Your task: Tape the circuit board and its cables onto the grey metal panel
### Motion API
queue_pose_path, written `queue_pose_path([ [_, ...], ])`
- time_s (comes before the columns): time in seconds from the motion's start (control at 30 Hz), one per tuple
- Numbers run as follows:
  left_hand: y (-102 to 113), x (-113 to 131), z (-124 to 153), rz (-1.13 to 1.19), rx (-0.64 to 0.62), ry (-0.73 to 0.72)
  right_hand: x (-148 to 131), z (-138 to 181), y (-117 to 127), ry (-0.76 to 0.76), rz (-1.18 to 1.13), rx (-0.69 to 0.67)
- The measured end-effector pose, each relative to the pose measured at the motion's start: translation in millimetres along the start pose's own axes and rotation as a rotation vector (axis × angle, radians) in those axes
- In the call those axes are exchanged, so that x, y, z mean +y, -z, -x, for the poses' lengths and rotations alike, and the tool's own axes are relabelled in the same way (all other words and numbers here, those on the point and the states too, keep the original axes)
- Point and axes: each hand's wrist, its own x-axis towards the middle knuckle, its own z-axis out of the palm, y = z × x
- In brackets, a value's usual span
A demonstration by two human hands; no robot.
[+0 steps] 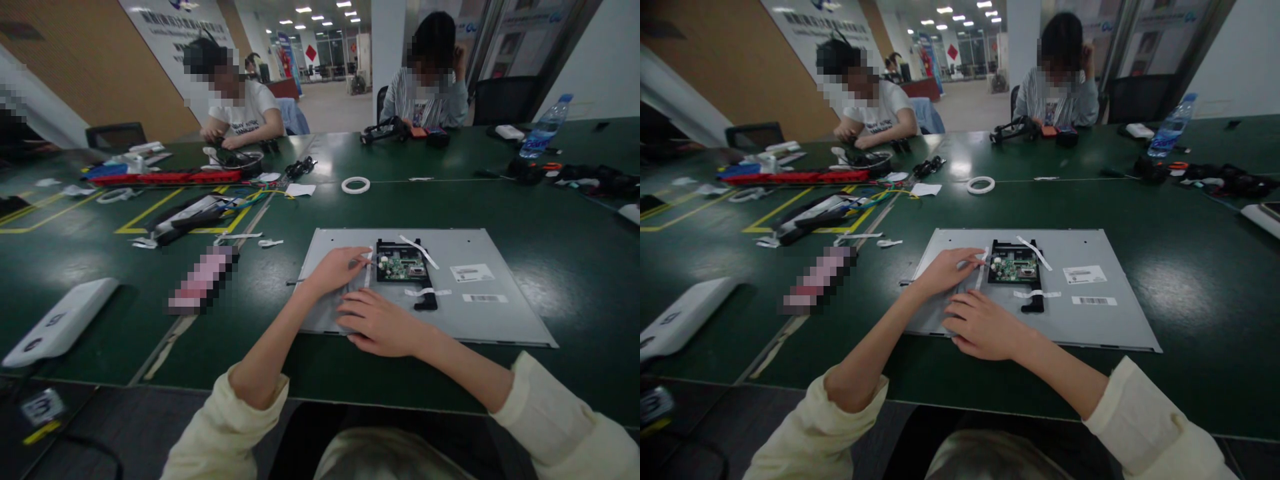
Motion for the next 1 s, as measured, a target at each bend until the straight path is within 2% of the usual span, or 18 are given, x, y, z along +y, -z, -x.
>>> queue_pose_path([
  [0.33, 2, 1, 1, 0.056, 0.05, 0.036, -2, 0, 3, -0.017, -0.005, -0.018],
  [0.6, 8, -2, 1, 0.017, 0.316, 0.115, 5, 10, 16, -0.011, 0.066, -0.077],
  [0.73, 11, -2, 1, -0.008, 0.468, 0.14, 9, 14, 17, -0.093, 0.09, -0.078],
  [1.0, 11, 0, 2, -0.042, 0.536, 0.18, 13, 14, 12, -0.165, 0.128, -0.052],
])
